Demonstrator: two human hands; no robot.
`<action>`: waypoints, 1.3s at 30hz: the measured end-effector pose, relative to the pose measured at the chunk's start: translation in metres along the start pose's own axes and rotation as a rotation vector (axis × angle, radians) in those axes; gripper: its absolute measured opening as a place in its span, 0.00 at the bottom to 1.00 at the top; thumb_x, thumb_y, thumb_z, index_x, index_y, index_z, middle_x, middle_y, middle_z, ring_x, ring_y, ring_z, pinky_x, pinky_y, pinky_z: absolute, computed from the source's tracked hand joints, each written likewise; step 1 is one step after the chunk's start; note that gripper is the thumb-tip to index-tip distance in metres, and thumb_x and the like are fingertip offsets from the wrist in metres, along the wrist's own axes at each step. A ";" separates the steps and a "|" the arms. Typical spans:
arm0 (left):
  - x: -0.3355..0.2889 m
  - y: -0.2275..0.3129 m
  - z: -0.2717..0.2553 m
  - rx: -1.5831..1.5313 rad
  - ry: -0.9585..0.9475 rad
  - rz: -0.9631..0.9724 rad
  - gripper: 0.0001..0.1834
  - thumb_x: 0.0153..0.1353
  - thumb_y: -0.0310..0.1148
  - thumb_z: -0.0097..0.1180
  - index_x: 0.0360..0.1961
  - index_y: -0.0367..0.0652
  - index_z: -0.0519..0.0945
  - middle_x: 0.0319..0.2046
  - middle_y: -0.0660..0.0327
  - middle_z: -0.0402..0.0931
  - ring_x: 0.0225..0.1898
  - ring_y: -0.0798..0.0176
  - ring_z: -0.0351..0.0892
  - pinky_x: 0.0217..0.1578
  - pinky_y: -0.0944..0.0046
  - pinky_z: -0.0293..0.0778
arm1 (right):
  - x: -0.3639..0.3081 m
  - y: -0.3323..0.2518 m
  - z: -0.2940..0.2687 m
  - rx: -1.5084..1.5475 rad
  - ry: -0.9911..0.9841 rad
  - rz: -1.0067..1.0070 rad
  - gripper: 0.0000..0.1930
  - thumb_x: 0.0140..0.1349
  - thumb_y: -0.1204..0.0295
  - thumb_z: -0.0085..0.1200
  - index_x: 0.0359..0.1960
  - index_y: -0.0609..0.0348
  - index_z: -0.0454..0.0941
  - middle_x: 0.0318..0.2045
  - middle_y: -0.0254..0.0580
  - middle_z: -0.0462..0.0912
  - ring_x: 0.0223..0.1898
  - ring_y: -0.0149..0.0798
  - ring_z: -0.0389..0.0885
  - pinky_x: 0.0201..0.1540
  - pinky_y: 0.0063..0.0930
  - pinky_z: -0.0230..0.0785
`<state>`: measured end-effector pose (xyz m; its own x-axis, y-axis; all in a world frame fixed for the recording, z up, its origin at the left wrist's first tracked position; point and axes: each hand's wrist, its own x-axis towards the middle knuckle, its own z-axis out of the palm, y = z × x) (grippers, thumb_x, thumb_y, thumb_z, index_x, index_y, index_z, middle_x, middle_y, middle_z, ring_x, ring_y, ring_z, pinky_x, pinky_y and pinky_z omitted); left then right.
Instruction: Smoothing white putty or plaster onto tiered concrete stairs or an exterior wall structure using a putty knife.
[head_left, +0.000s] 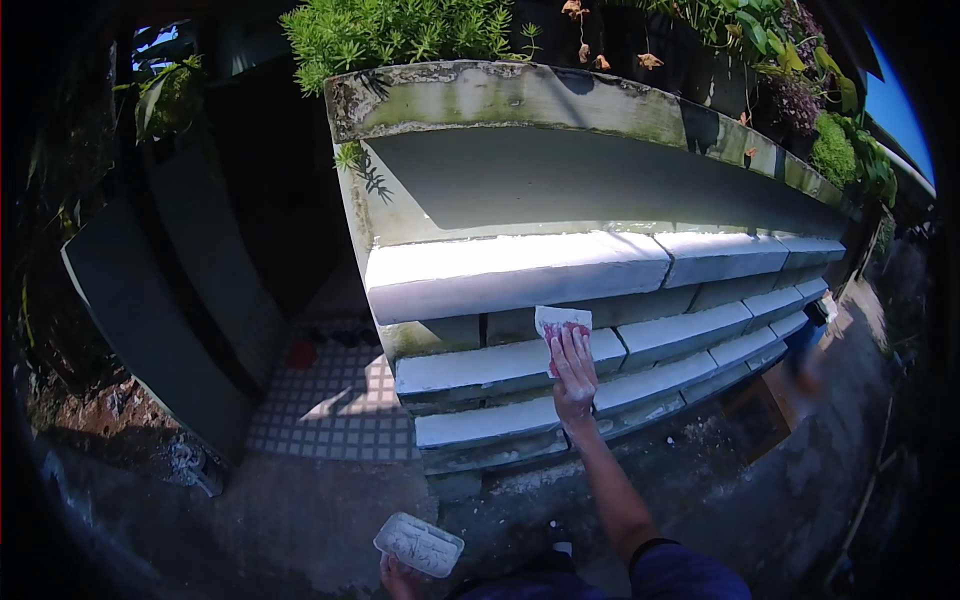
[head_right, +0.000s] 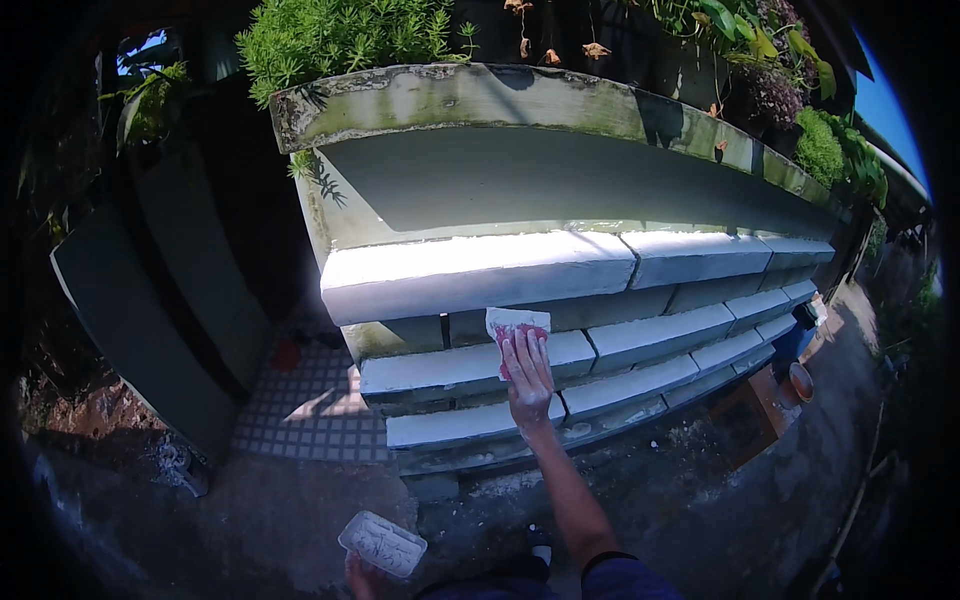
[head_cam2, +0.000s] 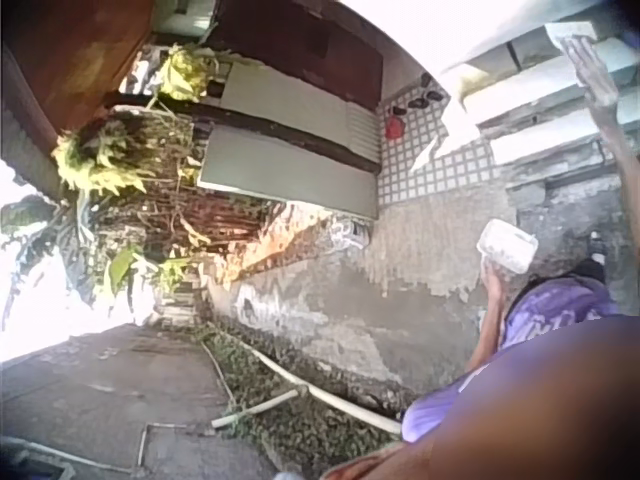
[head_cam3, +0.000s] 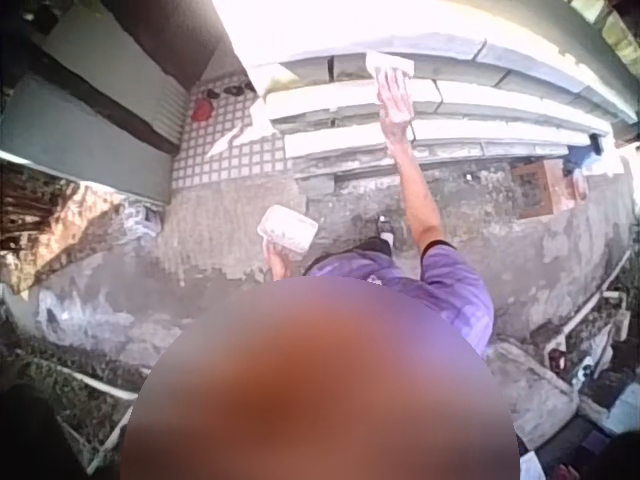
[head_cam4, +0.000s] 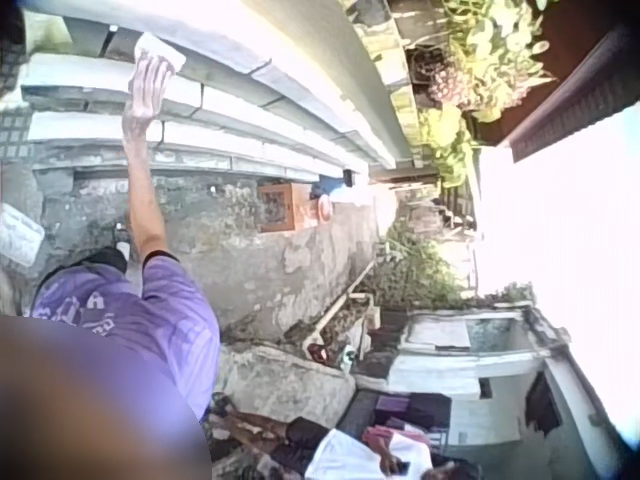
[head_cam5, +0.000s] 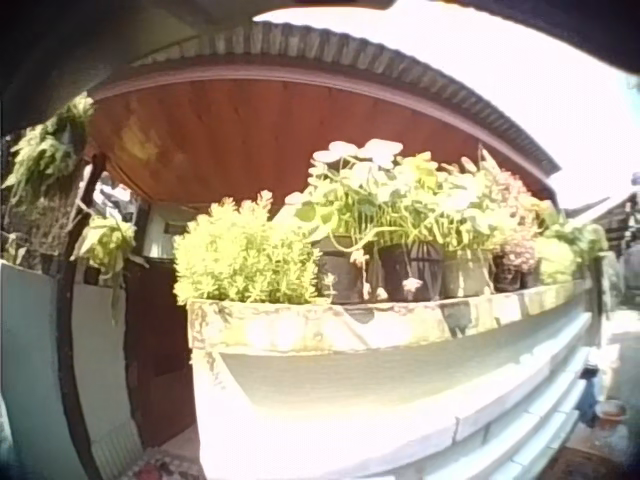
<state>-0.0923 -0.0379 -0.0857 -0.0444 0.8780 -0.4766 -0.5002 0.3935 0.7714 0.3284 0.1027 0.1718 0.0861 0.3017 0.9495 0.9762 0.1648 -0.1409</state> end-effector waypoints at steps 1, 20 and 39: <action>-0.002 0.006 0.000 0.017 -0.015 -0.030 0.27 0.71 0.44 0.45 0.68 0.50 0.59 0.63 0.55 0.65 0.62 0.48 0.67 0.57 0.42 0.69 | 0.009 0.011 -0.003 -0.069 0.072 -0.007 0.27 0.58 0.90 0.41 0.58 0.57 0.76 0.60 0.49 0.74 0.66 0.52 0.67 0.67 0.52 0.58; 0.006 -0.005 0.003 -0.132 -0.045 0.023 0.27 0.68 0.44 0.51 0.65 0.47 0.62 0.55 0.58 0.72 0.53 0.53 0.76 0.47 0.47 0.75 | 0.025 -0.107 0.075 0.059 -0.125 0.102 0.38 0.48 0.93 0.41 0.66 0.58 0.65 0.65 0.54 0.66 0.67 0.57 0.62 0.69 0.49 0.54; -0.032 0.023 0.031 -0.134 0.050 0.079 0.24 0.70 0.43 0.50 0.61 0.43 0.64 0.47 0.61 0.76 0.44 0.64 0.79 0.40 0.63 0.78 | -0.015 -0.038 0.015 -0.022 -0.281 -0.095 0.32 0.53 0.91 0.44 0.59 0.52 0.75 0.60 0.47 0.74 0.64 0.51 0.69 0.66 0.48 0.60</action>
<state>-0.0758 -0.0486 -0.0395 -0.1297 0.8887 -0.4398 -0.6040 0.2809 0.7459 0.2874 0.1062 0.1589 -0.0616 0.5348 0.8427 0.9815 0.1856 -0.0461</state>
